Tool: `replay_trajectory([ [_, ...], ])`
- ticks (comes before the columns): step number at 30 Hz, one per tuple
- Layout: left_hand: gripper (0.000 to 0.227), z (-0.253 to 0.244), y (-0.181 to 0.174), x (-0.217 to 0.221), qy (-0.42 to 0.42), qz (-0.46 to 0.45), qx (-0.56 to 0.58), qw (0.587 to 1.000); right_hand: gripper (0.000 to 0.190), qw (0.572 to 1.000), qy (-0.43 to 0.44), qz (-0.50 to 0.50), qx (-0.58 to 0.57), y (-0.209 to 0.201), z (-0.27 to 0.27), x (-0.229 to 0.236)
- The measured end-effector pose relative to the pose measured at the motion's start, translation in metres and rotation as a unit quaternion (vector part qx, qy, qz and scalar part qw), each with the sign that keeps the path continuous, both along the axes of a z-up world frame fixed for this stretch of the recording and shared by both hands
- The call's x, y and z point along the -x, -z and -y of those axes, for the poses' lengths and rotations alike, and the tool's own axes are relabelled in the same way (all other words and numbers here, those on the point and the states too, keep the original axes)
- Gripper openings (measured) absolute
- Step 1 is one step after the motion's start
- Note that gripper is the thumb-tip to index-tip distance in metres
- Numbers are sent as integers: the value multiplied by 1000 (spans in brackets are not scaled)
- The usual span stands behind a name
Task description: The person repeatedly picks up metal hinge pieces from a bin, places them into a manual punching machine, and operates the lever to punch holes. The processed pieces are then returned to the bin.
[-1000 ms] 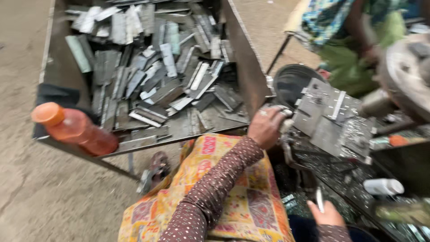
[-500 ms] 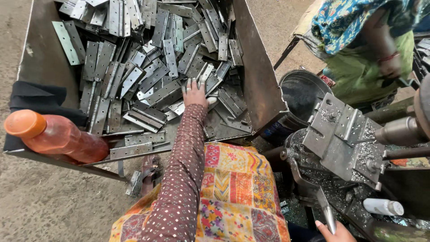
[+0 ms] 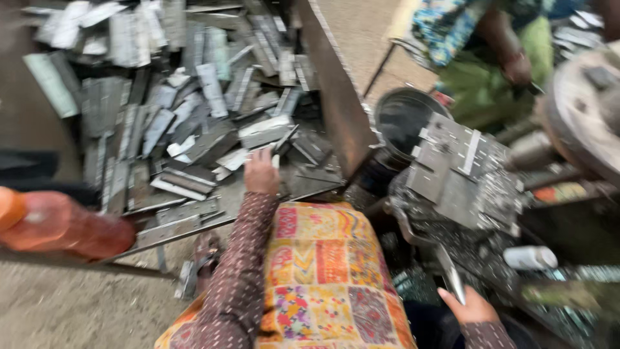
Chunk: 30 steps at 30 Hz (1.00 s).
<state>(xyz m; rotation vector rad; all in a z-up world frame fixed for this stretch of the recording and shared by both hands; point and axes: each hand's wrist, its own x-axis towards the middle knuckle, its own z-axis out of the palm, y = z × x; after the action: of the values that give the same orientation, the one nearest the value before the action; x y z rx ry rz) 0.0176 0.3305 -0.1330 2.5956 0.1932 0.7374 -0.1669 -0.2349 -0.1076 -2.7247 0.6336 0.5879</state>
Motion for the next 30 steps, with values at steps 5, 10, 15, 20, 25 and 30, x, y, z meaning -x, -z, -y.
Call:
replay_trajectory([
  [5,31,61,-89,36,102,66,39,992,59,1000,11,12,5,-21,-31,17],
  [10,21,155,-143,46,165,239,-83,953,59,1000,10,7,29,-35,-49,5],
  [15,30,246,-143,57,334,203,-190,901,60,999,0,18,34,-33,-53,14],
  [20,33,272,-127,62,446,223,-183,847,59,999,6,27,27,-30,-56,11],
  [25,43,284,-121,63,530,132,-109,831,64,1000,4,3,20,-46,-61,6],
  [30,53,298,-122,80,355,126,-118,919,70,998,-3,-50,24,-65,-65,0],
])
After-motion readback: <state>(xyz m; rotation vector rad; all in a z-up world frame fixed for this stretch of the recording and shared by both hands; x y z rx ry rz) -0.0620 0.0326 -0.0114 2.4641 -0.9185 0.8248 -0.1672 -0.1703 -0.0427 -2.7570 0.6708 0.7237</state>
